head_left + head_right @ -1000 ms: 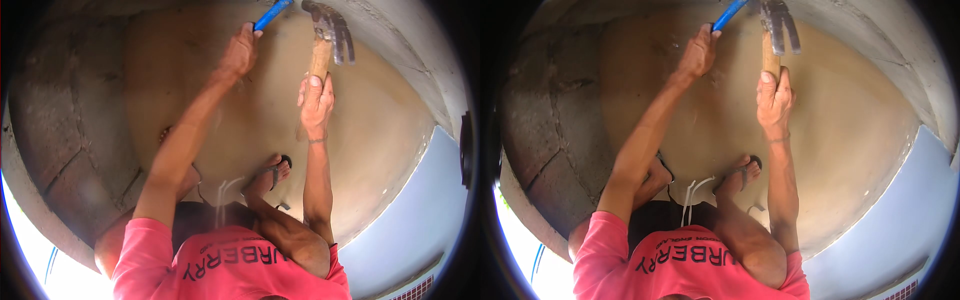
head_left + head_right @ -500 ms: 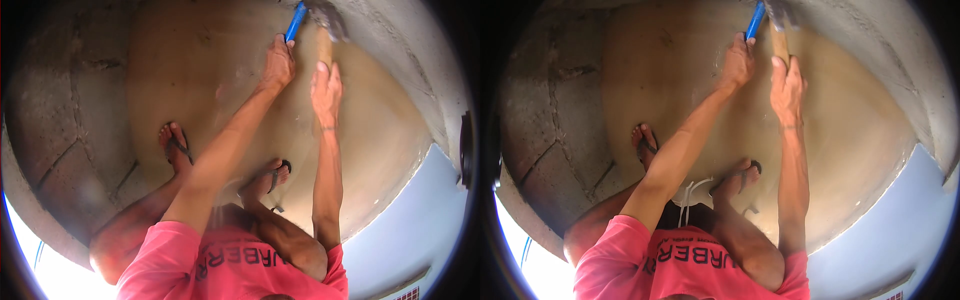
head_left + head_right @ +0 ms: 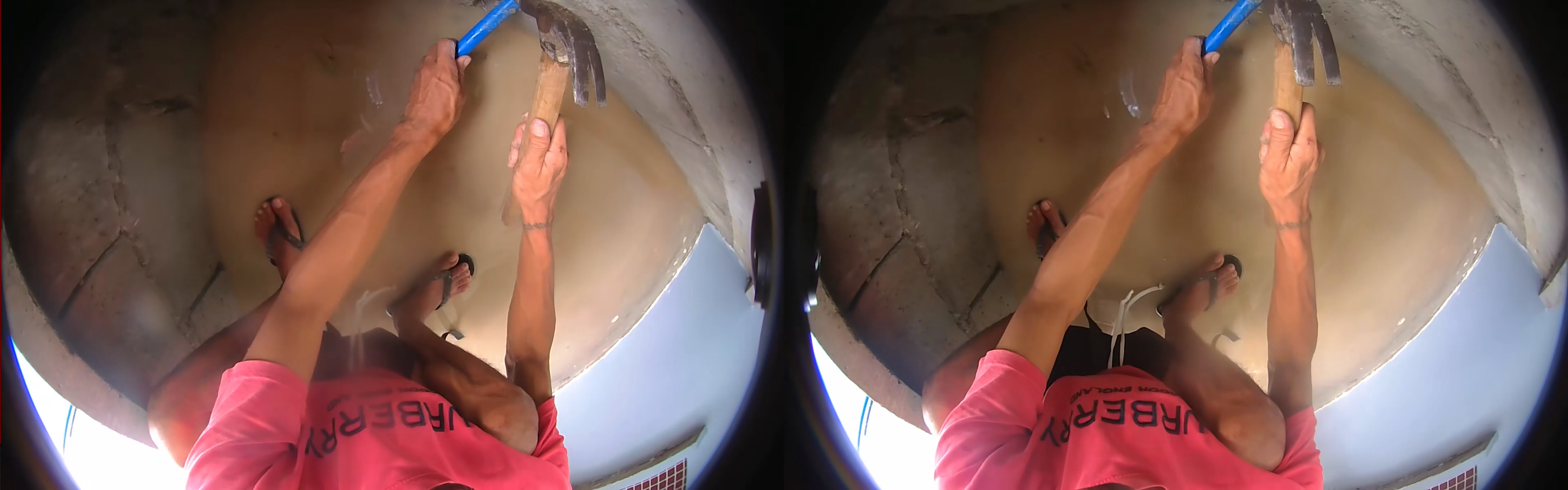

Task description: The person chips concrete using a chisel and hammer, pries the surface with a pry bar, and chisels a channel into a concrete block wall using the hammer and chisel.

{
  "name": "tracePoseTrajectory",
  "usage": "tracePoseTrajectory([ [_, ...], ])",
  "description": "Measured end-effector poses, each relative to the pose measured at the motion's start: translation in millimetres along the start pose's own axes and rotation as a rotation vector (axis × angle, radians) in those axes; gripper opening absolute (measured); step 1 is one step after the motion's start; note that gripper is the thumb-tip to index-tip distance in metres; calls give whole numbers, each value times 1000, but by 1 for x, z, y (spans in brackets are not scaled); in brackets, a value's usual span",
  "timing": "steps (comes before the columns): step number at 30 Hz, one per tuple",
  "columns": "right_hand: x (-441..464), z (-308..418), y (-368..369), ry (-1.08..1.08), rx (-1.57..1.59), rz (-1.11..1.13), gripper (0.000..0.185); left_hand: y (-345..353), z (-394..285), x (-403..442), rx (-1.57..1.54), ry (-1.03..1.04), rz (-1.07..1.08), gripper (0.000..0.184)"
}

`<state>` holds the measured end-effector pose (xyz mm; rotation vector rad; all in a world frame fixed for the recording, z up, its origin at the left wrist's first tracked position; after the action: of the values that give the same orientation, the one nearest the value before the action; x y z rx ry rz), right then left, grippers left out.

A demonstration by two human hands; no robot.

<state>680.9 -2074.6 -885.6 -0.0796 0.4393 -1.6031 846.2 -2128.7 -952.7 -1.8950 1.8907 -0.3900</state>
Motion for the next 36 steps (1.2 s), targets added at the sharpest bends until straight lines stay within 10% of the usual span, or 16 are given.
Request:
tracePoseTrajectory([
  [12,40,-20,15,-20,-377,88,38,20,6,0,-171,-175,-8,19],
  [18,7,16,1,-155,-27,-18,44,22,6,-1,-182,-226,-17,14],
  [24,47,-7,10,80,-494,108,45,23,10,4,-96,-283,-9,20],
  [30,-5,1,-7,279,-98,79,42,0,11,13,-7,-403,176,23],
  [33,-16,-9,-14,185,67,36,39,-17,27,14,137,-300,182,22],
  [36,-21,-20,-20,183,73,26,39,-55,40,29,670,528,39,21],
])
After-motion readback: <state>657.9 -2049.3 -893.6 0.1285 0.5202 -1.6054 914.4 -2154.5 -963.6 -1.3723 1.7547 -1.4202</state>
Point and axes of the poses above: each hand's wrist, its own x-axis towards the middle knuckle, its own y-axis out of the palm, z = x × y, the point moved 7 cm from there along x, towards the middle knuckle, and after that the axes turned 4 degrees about z, right-handed, at the moved point
